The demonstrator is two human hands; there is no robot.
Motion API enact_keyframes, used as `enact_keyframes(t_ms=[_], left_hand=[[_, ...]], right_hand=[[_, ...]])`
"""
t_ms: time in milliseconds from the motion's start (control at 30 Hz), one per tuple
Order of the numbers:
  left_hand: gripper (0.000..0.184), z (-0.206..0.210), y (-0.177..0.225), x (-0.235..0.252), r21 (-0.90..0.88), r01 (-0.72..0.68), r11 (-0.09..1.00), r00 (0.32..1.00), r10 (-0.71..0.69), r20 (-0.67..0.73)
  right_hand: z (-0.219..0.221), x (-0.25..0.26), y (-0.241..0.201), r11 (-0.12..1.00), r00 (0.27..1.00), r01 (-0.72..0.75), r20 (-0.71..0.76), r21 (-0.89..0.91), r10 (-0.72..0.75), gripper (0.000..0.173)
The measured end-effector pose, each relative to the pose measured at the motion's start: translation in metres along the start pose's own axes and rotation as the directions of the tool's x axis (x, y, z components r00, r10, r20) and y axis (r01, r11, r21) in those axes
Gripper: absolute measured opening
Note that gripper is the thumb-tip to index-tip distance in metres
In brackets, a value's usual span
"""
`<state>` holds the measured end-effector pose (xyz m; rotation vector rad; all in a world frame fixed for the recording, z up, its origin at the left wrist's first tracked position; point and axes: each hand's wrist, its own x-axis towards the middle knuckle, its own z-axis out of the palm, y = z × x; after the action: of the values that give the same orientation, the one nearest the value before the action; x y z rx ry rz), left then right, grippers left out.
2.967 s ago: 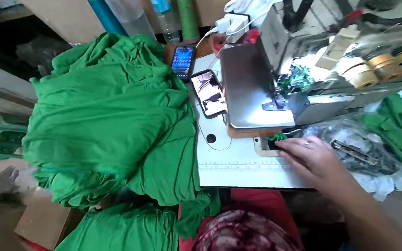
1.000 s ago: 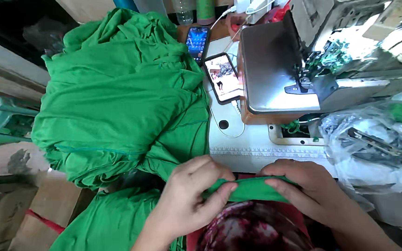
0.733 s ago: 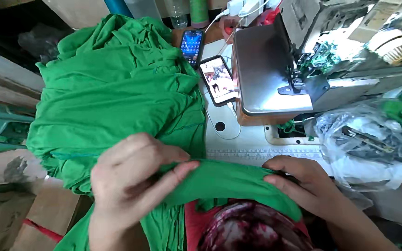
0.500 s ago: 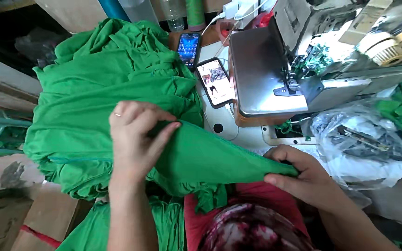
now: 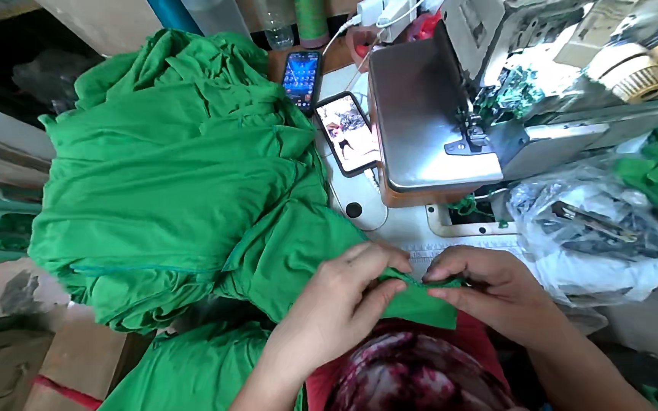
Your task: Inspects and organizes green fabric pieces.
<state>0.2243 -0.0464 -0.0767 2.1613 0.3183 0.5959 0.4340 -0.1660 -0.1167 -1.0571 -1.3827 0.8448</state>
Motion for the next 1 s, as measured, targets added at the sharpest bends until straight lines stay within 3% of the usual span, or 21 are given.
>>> enact_keyframes(t_ms=[200, 433, 500, 600, 700, 800, 900, 1000], left_hand=[[0.019, 0.008, 0.002, 0.004, 0.027, -0.083, 0.996, 0.994, 0.085, -0.071], [0.02, 0.022, -0.005, 0.0, -0.06, -0.133, 0.989, 0.971, 0.117, -0.209], [0.027, 0.028, -0.006, -0.005, -0.015, -0.14, 0.99, 0.935, 0.127, -0.33], [0.032, 0.046, -0.007, -0.015, 0.105, -0.152, 0.983, 0.822, 0.185, -0.539], [0.036, 0.068, -0.007, -0.023, 0.071, -0.083, 0.994, 0.854, 0.108, -0.509], [0.02, 0.075, -0.011, -0.026, -0.044, -0.033, 0.998, 0.885, 0.009, -0.465], [0.017, 0.062, -0.005, -0.029, -0.11, -0.016, 0.994, 0.9, -0.034, -0.435], [0.019, 0.052, -0.001, -0.031, -0.22, 0.014, 0.975, 0.909, -0.104, -0.405]], right_hand=[[0.002, 0.001, -0.002, 0.997, 0.999, 0.038, 0.025, -0.073, -0.037, 0.017], [0.002, -0.001, 0.0, 0.999, 0.999, 0.031, 0.024, -0.023, -0.031, 0.015], [0.003, -0.001, 0.001, 1.0, 1.0, 0.012, 0.002, 0.006, -0.012, 0.013], [0.007, 0.002, 0.004, 0.999, 0.999, 0.007, -0.047, 0.049, -0.005, 0.017], [0.014, 0.004, 0.006, 0.998, 0.998, 0.018, -0.066, 0.063, -0.014, 0.021], [0.018, 0.007, 0.004, 0.999, 0.997, 0.034, -0.065, 0.018, -0.032, 0.022], [0.015, 0.007, -0.002, 0.993, 0.995, 0.036, -0.091, -0.116, -0.047, 0.028], [0.009, 0.007, -0.005, 0.931, 0.986, 0.123, -0.064, -0.344, -0.154, 0.035]])
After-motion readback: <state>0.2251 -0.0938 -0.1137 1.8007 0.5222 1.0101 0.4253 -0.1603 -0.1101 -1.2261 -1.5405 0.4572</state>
